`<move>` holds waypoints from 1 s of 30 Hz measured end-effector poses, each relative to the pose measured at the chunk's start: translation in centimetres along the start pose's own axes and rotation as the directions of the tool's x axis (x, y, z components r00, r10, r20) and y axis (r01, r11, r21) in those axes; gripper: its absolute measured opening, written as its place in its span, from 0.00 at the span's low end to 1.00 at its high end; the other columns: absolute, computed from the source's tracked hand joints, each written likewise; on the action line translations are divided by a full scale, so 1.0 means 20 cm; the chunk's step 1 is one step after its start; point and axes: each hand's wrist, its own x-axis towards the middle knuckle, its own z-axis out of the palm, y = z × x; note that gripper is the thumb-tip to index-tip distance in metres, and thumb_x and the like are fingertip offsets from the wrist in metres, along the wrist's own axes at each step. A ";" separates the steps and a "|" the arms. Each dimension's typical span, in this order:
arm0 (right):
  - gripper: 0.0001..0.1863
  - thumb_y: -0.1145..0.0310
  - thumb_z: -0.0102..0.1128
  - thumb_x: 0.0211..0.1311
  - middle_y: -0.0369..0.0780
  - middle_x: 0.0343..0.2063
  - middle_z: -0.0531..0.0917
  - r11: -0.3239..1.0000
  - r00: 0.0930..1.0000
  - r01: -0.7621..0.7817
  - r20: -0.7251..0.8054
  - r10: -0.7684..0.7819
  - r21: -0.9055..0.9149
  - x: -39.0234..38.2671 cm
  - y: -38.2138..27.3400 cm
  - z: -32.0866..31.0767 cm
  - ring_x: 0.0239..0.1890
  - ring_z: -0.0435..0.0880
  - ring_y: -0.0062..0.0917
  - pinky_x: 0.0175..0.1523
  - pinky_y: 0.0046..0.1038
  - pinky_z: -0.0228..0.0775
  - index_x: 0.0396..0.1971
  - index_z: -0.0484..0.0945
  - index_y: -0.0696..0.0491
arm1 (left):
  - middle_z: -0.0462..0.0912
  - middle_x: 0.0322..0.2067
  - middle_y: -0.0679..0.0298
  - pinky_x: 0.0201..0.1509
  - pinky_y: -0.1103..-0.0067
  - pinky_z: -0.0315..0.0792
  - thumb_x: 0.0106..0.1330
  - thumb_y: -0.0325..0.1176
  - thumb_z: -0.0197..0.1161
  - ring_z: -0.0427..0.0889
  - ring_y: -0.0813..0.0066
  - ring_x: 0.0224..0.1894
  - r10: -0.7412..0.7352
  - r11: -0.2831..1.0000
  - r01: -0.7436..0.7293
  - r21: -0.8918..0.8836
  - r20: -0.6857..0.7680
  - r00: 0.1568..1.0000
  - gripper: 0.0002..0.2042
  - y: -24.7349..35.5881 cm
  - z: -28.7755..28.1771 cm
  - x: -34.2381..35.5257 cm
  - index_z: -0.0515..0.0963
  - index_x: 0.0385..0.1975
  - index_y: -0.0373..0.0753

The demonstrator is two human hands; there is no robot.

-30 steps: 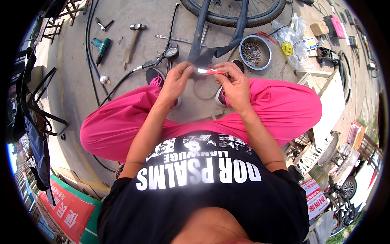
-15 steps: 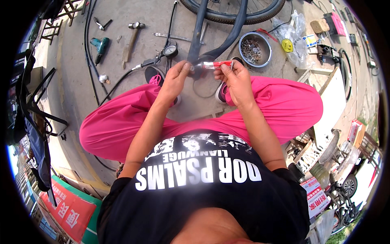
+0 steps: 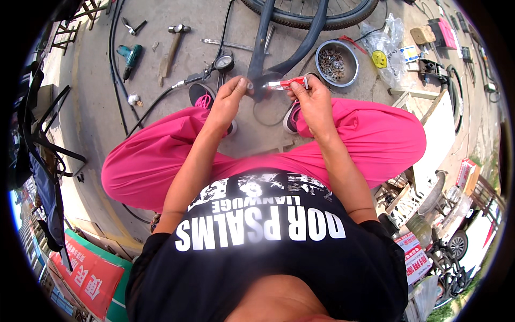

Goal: The person sits on the floor and applies glue to a bicycle inner tube, then retrieves a patch kit and applies a patch to the tube. The person handles the inner tube and patch kit throughout the process.

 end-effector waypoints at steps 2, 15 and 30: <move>0.06 0.71 0.54 0.65 0.37 0.28 0.80 1.000 1.000 0.007 0.000 -0.007 -0.011 0.00 0.00 0.01 0.29 0.77 0.15 0.37 0.19 0.70 0.32 0.75 0.59 | 0.72 0.30 0.68 0.47 0.81 0.65 0.74 0.39 0.45 0.70 0.79 0.37 0.002 1.000 -0.002 -0.004 0.001 1.000 0.14 0.00 0.00 0.00 0.72 0.33 0.34; 0.05 0.73 0.55 0.64 0.35 0.28 0.80 0.998 0.999 0.012 -0.041 -0.014 -0.061 0.01 0.00 0.00 0.29 0.76 0.14 0.37 0.18 0.70 0.32 0.75 0.58 | 0.72 0.30 0.67 0.46 0.81 0.64 0.74 0.39 0.45 0.70 0.79 0.36 0.000 1.000 0.001 -0.022 0.014 1.000 0.15 0.01 0.01 0.00 0.72 0.33 0.34; 0.05 0.73 0.55 0.63 0.35 0.26 0.81 0.975 0.998 0.014 -0.063 -0.029 -0.222 0.02 0.03 -0.03 0.28 0.75 0.14 0.33 0.17 0.65 0.34 0.77 0.59 | 0.71 0.31 0.68 0.46 0.82 0.64 0.74 0.39 0.44 0.69 0.79 0.36 0.015 0.999 -0.013 -0.053 0.037 0.999 0.15 0.00 0.01 0.01 0.72 0.34 0.34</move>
